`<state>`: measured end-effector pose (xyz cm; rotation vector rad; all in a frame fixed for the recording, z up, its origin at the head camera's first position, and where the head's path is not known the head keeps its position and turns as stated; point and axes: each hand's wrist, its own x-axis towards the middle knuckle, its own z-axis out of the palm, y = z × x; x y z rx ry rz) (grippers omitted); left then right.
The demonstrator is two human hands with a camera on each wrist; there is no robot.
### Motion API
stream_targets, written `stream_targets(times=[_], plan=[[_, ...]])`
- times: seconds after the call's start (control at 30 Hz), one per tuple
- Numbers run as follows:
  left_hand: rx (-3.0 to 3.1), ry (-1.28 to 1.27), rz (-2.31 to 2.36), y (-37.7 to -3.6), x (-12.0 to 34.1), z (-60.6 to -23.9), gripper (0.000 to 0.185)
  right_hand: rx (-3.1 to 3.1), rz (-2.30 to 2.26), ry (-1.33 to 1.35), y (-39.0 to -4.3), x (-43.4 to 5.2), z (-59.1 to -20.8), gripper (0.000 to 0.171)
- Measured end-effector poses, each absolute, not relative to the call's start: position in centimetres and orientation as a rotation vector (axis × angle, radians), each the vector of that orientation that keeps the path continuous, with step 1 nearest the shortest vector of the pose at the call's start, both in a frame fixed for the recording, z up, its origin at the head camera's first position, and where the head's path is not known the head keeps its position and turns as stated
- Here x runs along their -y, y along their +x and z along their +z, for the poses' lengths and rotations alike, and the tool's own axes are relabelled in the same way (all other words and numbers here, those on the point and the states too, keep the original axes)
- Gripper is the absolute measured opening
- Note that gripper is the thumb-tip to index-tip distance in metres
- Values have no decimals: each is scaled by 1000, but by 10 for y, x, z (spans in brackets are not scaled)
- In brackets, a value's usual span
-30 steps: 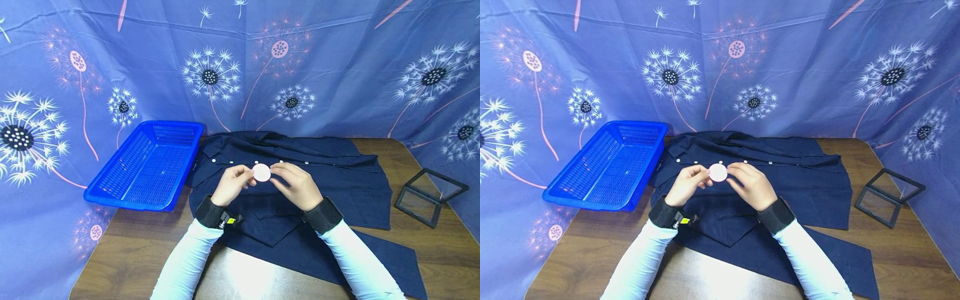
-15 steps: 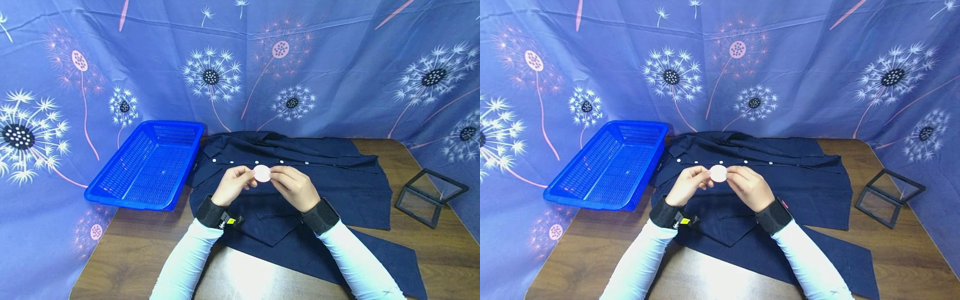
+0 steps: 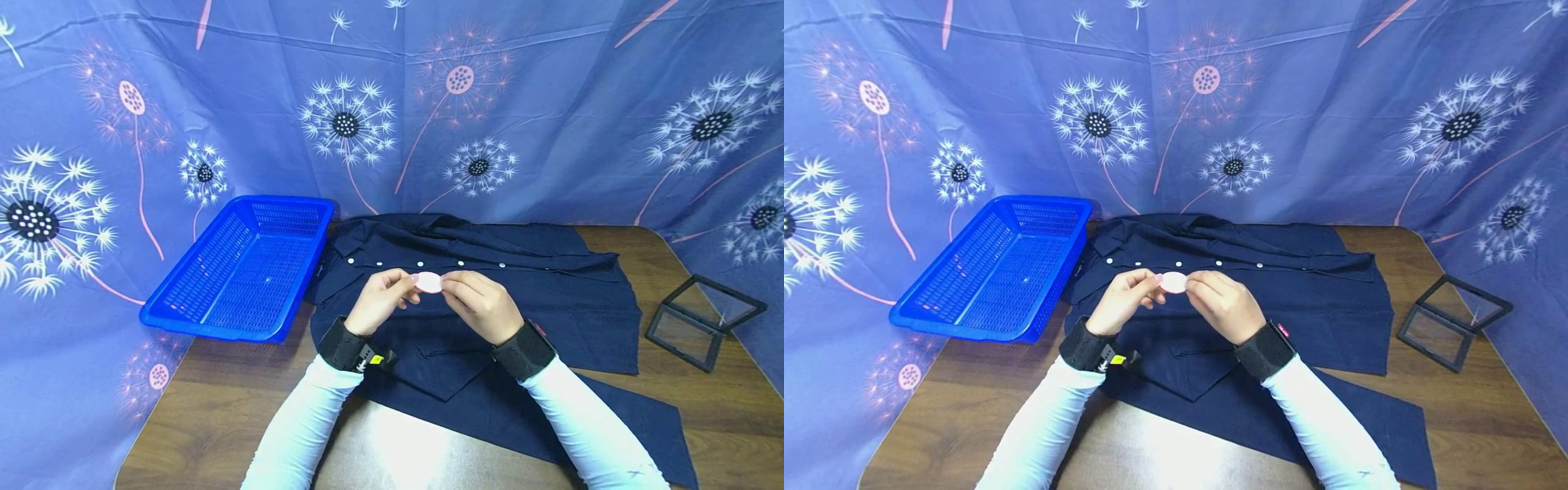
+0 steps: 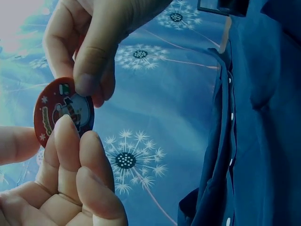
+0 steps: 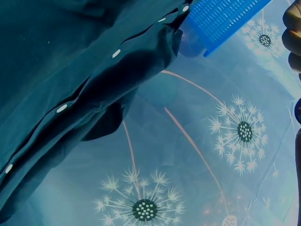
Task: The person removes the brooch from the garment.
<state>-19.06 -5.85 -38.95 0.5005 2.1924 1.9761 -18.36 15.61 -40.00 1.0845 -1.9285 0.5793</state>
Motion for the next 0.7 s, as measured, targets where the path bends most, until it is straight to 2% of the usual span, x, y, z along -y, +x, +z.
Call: stream_targets(times=[0.2, 0.37, 0.6, 0.7], plan=[[-2272, 515, 1926, -192, 58, -391, 29, 1923, 658, 1071, -185, -157, -399, 7], [-2380, 514, 1888, -191, 59, -391, 29, 1959, 728, 1021, -184, -158, -396, 15], [-2426, 613, 1871, -188, 64, -392, 23, 1958, 867, 934, -186, -165, -394, 10], [-2497, 669, 1823, -187, 66, -394, 19, 1998, 927, 882, -185, -170, -393, 15]])
